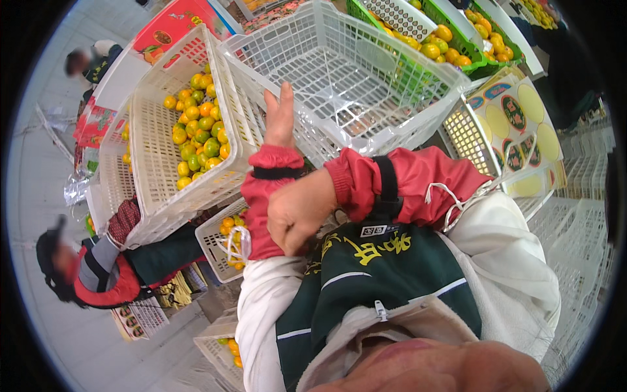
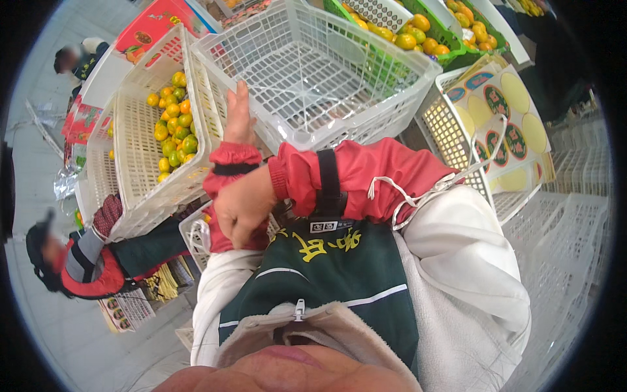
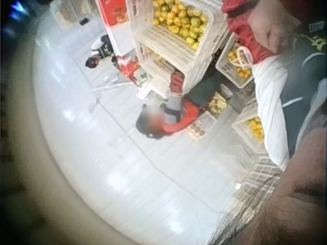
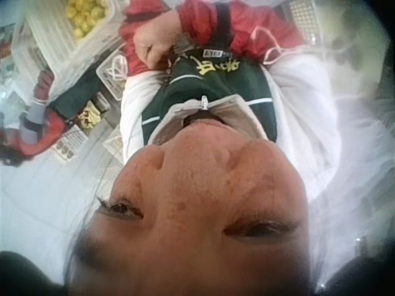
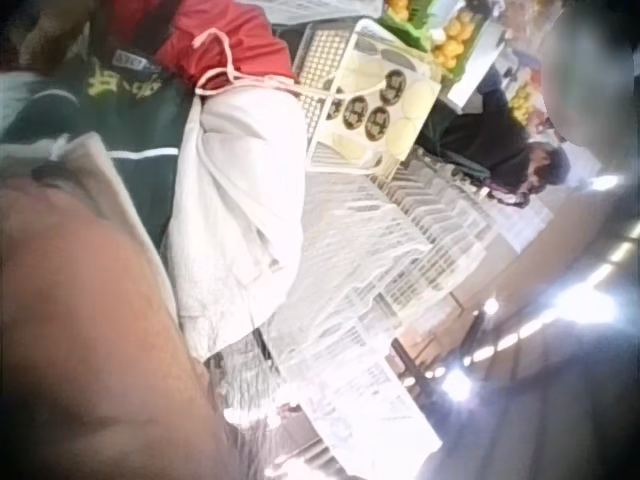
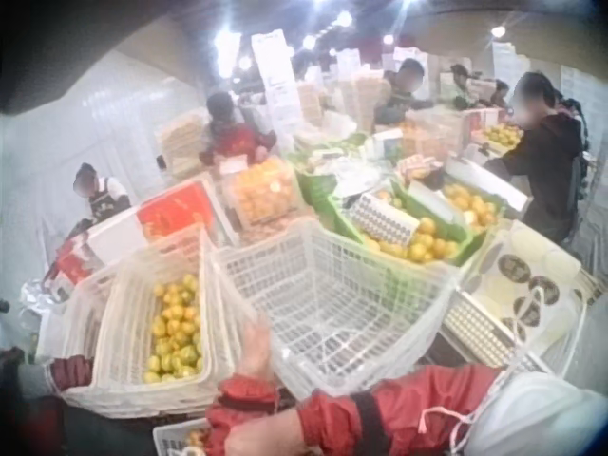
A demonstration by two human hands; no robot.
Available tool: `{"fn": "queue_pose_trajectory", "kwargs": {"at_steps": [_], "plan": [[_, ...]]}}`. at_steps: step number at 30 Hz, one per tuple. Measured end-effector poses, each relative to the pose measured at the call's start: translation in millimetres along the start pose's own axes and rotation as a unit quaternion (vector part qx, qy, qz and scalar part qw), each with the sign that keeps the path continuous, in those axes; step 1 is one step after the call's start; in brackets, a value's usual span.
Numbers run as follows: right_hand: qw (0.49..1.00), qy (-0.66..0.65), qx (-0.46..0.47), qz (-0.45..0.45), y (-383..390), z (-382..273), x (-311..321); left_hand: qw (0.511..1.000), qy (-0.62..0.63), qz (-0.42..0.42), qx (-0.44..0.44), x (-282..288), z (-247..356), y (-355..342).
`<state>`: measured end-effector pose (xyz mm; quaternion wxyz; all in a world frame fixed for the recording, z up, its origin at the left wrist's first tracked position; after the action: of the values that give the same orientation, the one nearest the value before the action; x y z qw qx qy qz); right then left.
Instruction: The person applies small round stickers to individual oranges in a white tray, then places a larger branded sticker on a clear plastic lid and seals the tray. They then line an empty white crate with a foam sheet and begin placing oranges into the crate one by one.
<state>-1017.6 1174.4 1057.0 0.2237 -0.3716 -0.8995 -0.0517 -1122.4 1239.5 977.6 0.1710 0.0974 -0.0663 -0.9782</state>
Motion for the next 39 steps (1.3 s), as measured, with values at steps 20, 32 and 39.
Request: {"fn": "queue_pose_trajectory", "kwargs": {"at_steps": [20, 32, 39], "plan": [[0.467, -0.28, -0.176, 0.82, 287.8, 35.6, -109.8, 0.929, -0.364, 0.07, -0.01, 110.9, -97.7, -193.0], [0.603, -0.314, -0.127, 0.723, 347.8, 137.1, -79.4, 0.863, -0.505, -0.016, 0.023, 24.0, -59.3, 26.3], [0.657, -0.358, -0.162, 0.643, 365.8, 139.5, -64.3, 0.821, -0.568, 0.044, -0.01, 22.9, -79.6, 26.5]]}}
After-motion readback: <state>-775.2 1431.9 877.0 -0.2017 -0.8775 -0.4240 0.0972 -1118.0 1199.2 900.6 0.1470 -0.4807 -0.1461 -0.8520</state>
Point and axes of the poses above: each hand's wrist, its own y-axis away from the middle knuckle, its own x-axis out of the back of the hand, z = x × y, the point moved 1 cm from there along -y, towards the middle knuckle, and after that the axes turned 10 degrees about -z, right-handed, at the moved point
